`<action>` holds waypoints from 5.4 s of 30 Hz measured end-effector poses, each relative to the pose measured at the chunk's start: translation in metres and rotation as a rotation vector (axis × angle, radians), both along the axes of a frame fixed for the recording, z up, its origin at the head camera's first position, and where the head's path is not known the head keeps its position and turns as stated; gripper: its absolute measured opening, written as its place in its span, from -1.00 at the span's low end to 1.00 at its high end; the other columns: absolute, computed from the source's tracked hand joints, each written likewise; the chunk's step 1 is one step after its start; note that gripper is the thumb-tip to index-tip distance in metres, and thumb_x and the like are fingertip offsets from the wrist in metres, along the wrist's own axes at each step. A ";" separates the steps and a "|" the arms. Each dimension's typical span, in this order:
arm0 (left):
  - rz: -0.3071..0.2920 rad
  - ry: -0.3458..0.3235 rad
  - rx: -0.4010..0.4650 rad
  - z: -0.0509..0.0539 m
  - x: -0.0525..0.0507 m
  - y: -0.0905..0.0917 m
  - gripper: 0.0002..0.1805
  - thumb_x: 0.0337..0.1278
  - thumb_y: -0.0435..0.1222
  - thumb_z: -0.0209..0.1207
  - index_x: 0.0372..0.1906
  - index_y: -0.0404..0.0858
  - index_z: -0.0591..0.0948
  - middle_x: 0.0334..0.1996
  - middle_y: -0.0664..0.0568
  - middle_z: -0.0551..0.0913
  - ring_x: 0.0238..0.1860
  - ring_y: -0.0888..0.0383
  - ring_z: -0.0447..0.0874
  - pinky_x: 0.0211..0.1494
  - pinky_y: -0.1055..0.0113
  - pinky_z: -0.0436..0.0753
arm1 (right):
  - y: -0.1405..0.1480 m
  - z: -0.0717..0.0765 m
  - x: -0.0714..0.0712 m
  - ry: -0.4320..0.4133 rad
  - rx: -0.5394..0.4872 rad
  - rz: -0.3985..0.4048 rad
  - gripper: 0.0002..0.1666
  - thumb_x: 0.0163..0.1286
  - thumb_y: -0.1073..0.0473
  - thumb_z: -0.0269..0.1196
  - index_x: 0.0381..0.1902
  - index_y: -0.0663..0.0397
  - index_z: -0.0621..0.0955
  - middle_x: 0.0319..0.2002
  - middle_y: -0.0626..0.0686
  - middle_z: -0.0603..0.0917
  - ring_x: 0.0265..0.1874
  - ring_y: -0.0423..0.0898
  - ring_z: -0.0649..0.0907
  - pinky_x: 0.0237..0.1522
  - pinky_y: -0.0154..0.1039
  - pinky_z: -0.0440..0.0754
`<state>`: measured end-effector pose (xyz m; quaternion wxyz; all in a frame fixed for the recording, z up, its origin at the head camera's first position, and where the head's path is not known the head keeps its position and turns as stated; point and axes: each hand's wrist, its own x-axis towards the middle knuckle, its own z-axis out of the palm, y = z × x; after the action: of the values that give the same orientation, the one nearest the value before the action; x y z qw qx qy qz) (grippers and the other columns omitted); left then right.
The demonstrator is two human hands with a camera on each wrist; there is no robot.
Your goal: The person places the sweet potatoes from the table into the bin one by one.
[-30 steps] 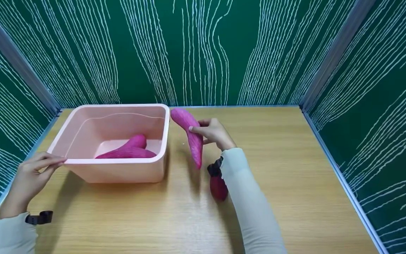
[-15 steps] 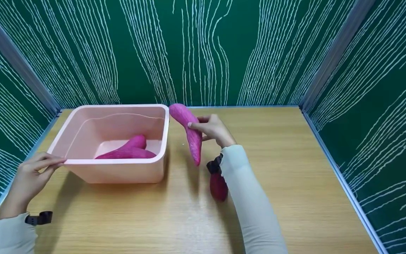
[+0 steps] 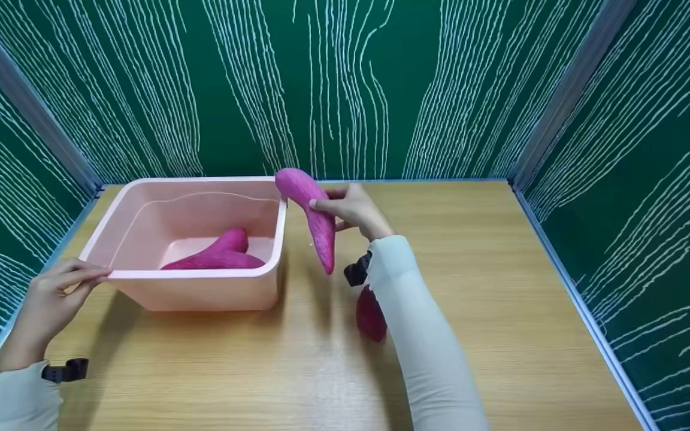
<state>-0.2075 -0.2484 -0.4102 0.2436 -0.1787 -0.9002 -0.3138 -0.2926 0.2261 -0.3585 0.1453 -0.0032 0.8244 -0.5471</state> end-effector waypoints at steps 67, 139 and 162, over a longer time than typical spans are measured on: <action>0.017 -0.023 -0.011 -0.001 0.000 0.000 -0.75 -0.08 -0.62 0.31 -0.27 -0.31 0.77 -0.33 -0.06 0.67 -0.18 0.06 0.59 0.03 0.52 0.60 | -0.092 0.026 -0.035 0.028 -0.032 0.096 -0.44 0.22 -0.09 0.36 0.14 -0.01 0.59 -0.02 0.04 0.66 -0.08 -0.02 0.66 -0.11 -0.18 0.76; 0.003 -0.012 0.011 -0.004 -0.003 -0.002 -0.73 -0.11 -0.61 0.34 -0.26 -0.27 0.77 -0.35 -0.03 0.68 -0.17 0.08 0.60 0.02 0.36 0.61 | -0.140 0.016 -0.046 0.035 0.047 0.184 -0.43 0.26 0.11 0.34 0.22 0.08 0.53 0.10 0.05 0.63 0.08 -0.04 0.59 0.19 -0.11 0.61; 0.004 -0.026 0.007 -0.004 -0.002 -0.003 -0.74 -0.07 -0.61 0.31 -0.24 -0.31 0.76 -0.32 -0.08 0.67 -0.14 0.02 0.60 0.06 0.30 0.66 | -0.132 0.020 -0.045 0.041 0.042 0.171 -0.45 0.28 0.08 0.31 0.22 0.08 0.53 0.10 0.03 0.62 0.04 -0.02 0.63 0.13 -0.14 0.65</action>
<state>-0.2100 -0.2509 -0.4146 0.2331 -0.1718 -0.9025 -0.3187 -0.3373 0.0938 -0.3383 0.1745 -0.0818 0.8352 -0.5150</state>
